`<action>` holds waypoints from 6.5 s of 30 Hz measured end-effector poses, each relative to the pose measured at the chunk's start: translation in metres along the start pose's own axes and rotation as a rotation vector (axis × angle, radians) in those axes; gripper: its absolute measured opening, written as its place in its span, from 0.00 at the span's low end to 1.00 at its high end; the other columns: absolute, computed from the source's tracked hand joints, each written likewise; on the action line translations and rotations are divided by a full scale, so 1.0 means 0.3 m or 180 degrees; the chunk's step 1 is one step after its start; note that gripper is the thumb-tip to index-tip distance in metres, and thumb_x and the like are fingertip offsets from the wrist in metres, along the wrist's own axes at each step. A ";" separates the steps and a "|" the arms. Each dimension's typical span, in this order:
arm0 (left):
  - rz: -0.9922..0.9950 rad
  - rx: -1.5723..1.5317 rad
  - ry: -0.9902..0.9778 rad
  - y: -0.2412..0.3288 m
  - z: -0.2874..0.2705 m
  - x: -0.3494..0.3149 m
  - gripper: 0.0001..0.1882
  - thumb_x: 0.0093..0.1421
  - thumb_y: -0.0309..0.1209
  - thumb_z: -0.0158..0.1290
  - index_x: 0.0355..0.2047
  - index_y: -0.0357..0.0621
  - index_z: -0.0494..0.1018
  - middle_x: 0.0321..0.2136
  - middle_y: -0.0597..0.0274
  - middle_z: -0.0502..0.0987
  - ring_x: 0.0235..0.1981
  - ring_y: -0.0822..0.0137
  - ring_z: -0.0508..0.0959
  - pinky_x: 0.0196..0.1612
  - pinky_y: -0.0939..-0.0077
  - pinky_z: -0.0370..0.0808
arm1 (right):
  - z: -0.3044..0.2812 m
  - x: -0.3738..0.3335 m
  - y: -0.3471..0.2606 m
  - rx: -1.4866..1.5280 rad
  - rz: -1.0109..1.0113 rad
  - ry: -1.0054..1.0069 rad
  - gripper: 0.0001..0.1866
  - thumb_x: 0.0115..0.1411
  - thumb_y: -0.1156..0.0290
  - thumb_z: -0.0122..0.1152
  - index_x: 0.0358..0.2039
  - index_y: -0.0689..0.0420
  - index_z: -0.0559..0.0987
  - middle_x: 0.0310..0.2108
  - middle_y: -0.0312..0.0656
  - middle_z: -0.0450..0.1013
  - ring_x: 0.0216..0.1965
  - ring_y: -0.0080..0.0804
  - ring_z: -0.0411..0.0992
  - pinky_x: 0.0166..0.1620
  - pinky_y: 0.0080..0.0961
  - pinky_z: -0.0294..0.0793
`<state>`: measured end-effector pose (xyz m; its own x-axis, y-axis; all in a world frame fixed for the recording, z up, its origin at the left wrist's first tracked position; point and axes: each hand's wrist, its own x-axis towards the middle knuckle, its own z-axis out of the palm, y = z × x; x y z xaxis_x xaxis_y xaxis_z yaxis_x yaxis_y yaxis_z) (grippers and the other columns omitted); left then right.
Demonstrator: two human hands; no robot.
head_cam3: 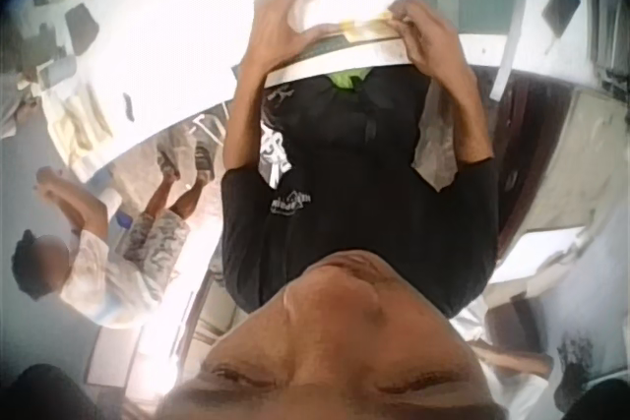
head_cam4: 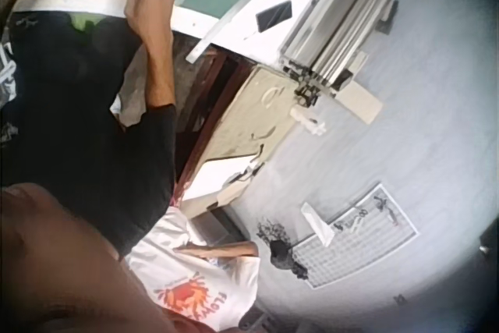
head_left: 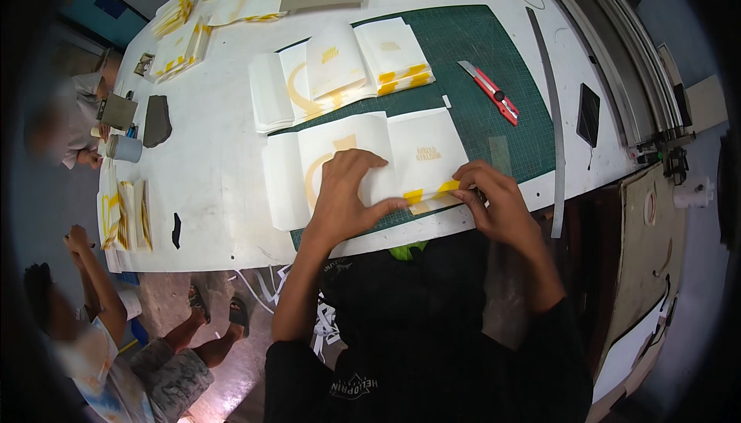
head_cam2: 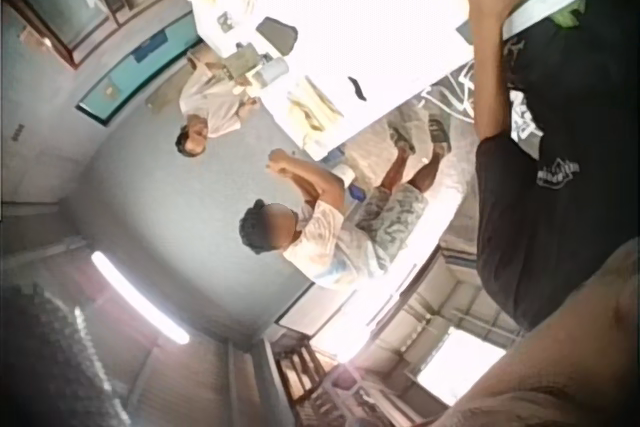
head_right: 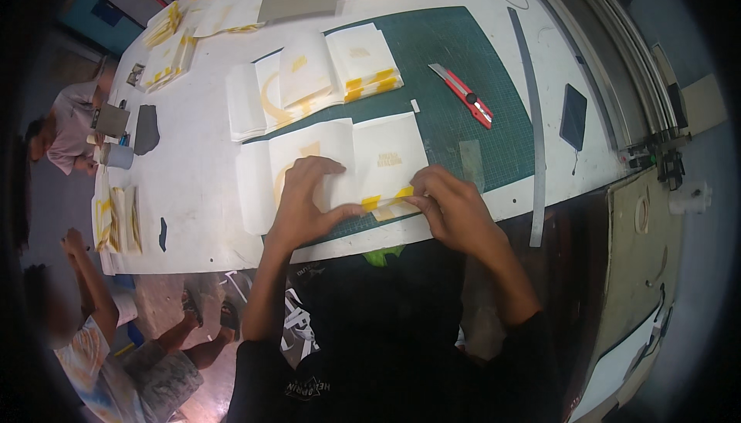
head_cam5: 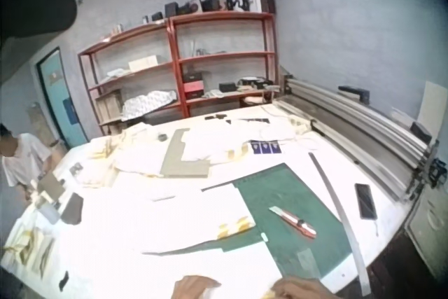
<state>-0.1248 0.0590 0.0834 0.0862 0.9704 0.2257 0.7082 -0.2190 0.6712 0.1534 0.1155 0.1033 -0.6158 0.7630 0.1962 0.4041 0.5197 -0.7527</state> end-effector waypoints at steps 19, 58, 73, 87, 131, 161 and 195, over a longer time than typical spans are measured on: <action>-0.0353 -0.1777 0.0282 0.027 0.058 -0.093 0.12 0.57 0.22 0.69 0.40 0.39 0.79 0.37 0.57 0.79 0.41 0.66 0.79 0.44 0.72 0.76 | -0.047 0.261 -0.132 0.0651 -0.0395 0.0889 0.16 0.59 0.75 0.75 0.46 0.60 0.80 0.42 0.45 0.80 0.35 0.27 0.80 0.37 0.23 0.78; 0.0881 -0.0385 0.3080 0.000 -0.627 0.300 0.10 0.66 0.16 0.61 0.46 0.30 0.74 0.43 0.51 0.83 0.42 0.70 0.83 0.50 0.75 0.80 | 0.207 0.908 0.496 -0.0386 -0.0120 0.1669 0.22 0.57 0.70 0.74 0.52 0.58 0.81 0.39 0.50 0.81 0.41 0.44 0.81 0.46 0.38 0.80; 0.1376 0.1015 0.2284 0.003 -0.479 0.635 0.09 0.58 0.17 0.65 0.38 0.34 0.77 0.32 0.53 0.80 0.32 0.61 0.82 0.40 0.72 0.78 | 0.091 0.775 0.488 -0.1547 -0.1049 0.0782 0.17 0.55 0.61 0.78 0.44 0.54 0.88 0.51 0.44 0.75 0.59 0.42 0.69 0.64 0.43 0.60; 0.0276 0.0901 -0.0509 -0.278 0.119 0.701 0.08 0.62 0.28 0.59 0.40 0.39 0.82 0.37 0.47 0.81 0.41 0.44 0.82 0.47 0.54 0.78 | 0.118 0.614 0.449 -0.0816 -0.1065 0.0016 0.12 0.57 0.69 0.73 0.41 0.55 0.84 0.43 0.44 0.79 0.52 0.46 0.75 0.60 0.43 0.67; 0.0849 0.0637 -0.0286 -0.008 0.162 -0.093 0.19 0.54 0.28 0.69 0.46 0.40 0.80 0.46 0.54 0.81 0.53 0.51 0.80 0.57 0.56 0.75 | 0.088 -0.052 0.267 -0.0948 -0.1309 -0.0591 0.12 0.57 0.72 0.73 0.42 0.56 0.84 0.50 0.41 0.79 0.60 0.41 0.73 0.64 0.47 0.68; -0.2134 -0.2907 0.0649 0.226 0.305 -0.276 0.21 0.66 0.25 0.62 0.57 0.32 0.72 0.56 0.47 0.79 0.37 0.75 0.80 0.34 0.82 0.77 | 0.135 -0.191 0.185 0.1683 0.1526 0.0815 0.25 0.58 0.85 0.60 0.58 0.66 0.75 0.50 0.41 0.77 0.33 0.16 0.74 0.38 0.17 0.74; 0.0647 0.0600 0.0051 0.029 0.248 -0.110 0.16 0.56 0.30 0.68 0.44 0.40 0.82 0.47 0.56 0.81 0.51 0.55 0.80 0.59 0.55 0.74 | 0.114 -0.095 0.290 -0.1290 -0.1320 -0.0369 0.11 0.61 0.73 0.70 0.45 0.56 0.84 0.53 0.41 0.79 0.62 0.42 0.73 0.64 0.47 0.70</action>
<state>-0.0693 0.0327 0.0292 0.2297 0.9065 0.3543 0.7955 -0.3846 0.4682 0.1828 0.1259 0.0108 -0.8384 0.4295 0.3356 0.3258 0.8885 -0.3232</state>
